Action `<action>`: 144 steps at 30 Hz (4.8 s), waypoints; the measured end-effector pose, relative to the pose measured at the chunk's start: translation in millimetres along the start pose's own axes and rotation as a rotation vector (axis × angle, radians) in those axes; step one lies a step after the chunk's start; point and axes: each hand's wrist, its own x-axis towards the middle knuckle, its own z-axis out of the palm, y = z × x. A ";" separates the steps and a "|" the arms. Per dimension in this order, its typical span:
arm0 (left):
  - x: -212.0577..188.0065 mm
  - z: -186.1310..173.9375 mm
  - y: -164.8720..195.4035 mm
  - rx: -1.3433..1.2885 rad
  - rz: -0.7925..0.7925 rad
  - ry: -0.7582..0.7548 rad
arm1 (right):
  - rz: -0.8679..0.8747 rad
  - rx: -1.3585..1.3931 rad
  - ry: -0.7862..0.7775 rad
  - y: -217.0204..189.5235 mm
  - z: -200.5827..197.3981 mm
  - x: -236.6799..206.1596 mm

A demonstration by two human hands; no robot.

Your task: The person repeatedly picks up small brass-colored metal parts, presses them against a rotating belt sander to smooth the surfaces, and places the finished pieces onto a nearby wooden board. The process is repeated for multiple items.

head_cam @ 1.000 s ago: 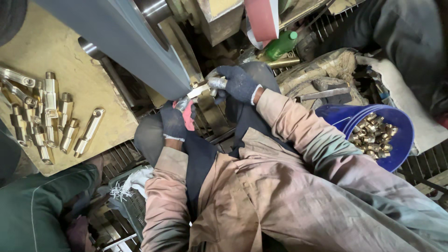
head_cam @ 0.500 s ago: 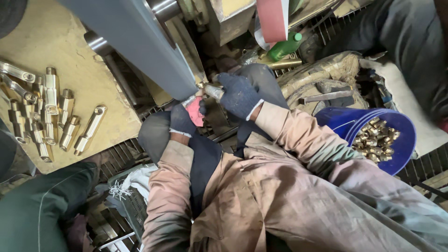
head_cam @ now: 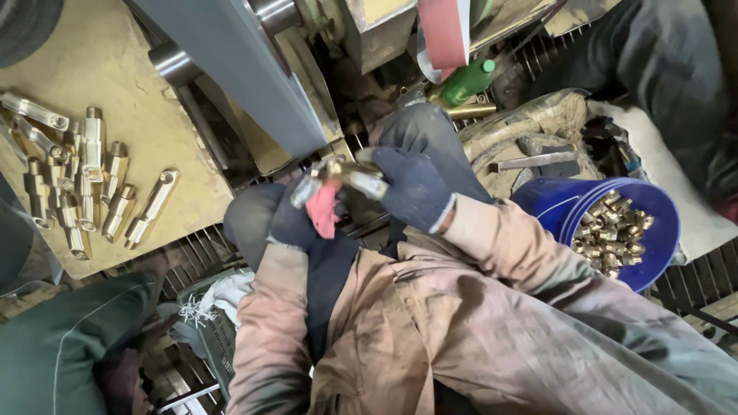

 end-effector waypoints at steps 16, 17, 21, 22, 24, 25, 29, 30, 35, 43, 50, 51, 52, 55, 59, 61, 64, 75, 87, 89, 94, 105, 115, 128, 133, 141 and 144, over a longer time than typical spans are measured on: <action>-4.4 -41.9 -38.5 0.567 0.477 0.385 | 0.341 0.579 -0.236 42.0 42.6 15.0; 6.2 -42.7 -34.9 0.232 0.405 0.304 | 0.346 0.605 -0.204 47.9 52.1 18.0; 20.6 -42.2 -29.9 -0.560 0.206 0.149 | 0.383 0.684 -0.120 70.8 79.4 22.4; 19.4 -41.8 -28.1 -0.624 0.193 0.158 | 0.439 0.784 -0.127 75.4 83.8 21.6; 17.6 -40.1 -24.3 -0.750 0.167 0.170 | 0.549 0.980 -0.133 84.2 90.6 20.6; 17.3 -39.2 -22.7 -0.813 0.151 0.177 | 0.531 0.949 -0.119 88.3 94.0 20.9; 21.7 -33.7 -22.7 -0.563 0.276 0.275 | 0.576 0.987 -0.099 101.4 107.0 24.3; 23.4 -33.3 -23.8 -0.548 0.296 0.286 | 0.615 1.035 -0.099 104.1 109.8 25.6; 24.9 -27.5 -32.3 -0.648 0.281 0.341 | 0.701 1.058 -0.061 113.8 121.4 30.9; 17.4 -7.9 -4.2 0.154 0.341 0.587 | 0.883 1.372 -0.050 130.3 148.1 42.3; 12.7 19.1 39.3 0.401 0.262 0.656 | 1.008 1.511 -0.020 132.8 163.2 49.5; 11.3 23.8 43.0 0.301 0.199 0.642 | 1.025 1.549 -0.021 132.5 163.4 49.1; 9.0 28.4 45.8 0.201 0.136 0.625 | 0.769 1.172 -0.097 133.1 162.2 48.0; 0.9 36.3 53.9 0.123 0.170 0.542 | 0.545 0.744 -0.179 133.4 160.3 44.8; -16.4 40.9 61.1 0.316 0.156 0.573 | 1.020 1.335 -0.073 121.2 149.0 39.9; -41.7 43.1 61.3 0.537 0.334 0.540 | 0.913 1.242 -0.074 109.1 130.9 23.3; -71.9 54.5 59.6 0.190 0.443 0.376 | 0.753 1.197 -0.106 91.7 87.7 -1.9; -106.8 87.6 -9.5 0.678 0.442 0.212 | 0.634 1.834 -0.341 27.7 14.1 -41.2; -116.4 73.0 38.6 0.054 0.338 0.064 | 0.381 1.055 -0.725 59.7 21.1 -59.9; -119.7 72.9 42.5 0.051 0.390 0.174 | 0.628 1.426 -0.780 55.8 0.2 -53.9; -120.4 65.3 46.6 0.109 0.525 0.385 | 0.164 0.863 -0.630 42.4 -38.6 -25.5; -52.4 11.3 2.6 0.138 0.264 0.458 | 0.429 1.013 -0.580 91.4 18.5 15.8; 31.8 -29.7 -28.0 -0.357 0.215 0.427 | 0.627 1.027 -0.474 122.7 63.6 48.8; 64.7 -27.4 -27.8 0.355 0.344 0.121 | 0.455 0.609 -0.355 101.6 69.7 47.5; 70.7 -20.3 -18.4 0.678 0.409 0.137 | 0.131 0.165 -0.175 101.6 79.9 44.6; 82.6 -17.6 -19.9 0.853 0.500 -0.014 | 0.072 -0.004 -0.099 92.0 91.5 38.0; 67.3 -15.2 -24.5 1.097 0.289 0.026 | 0.133 -0.051 -0.126 77.0 83.7 35.9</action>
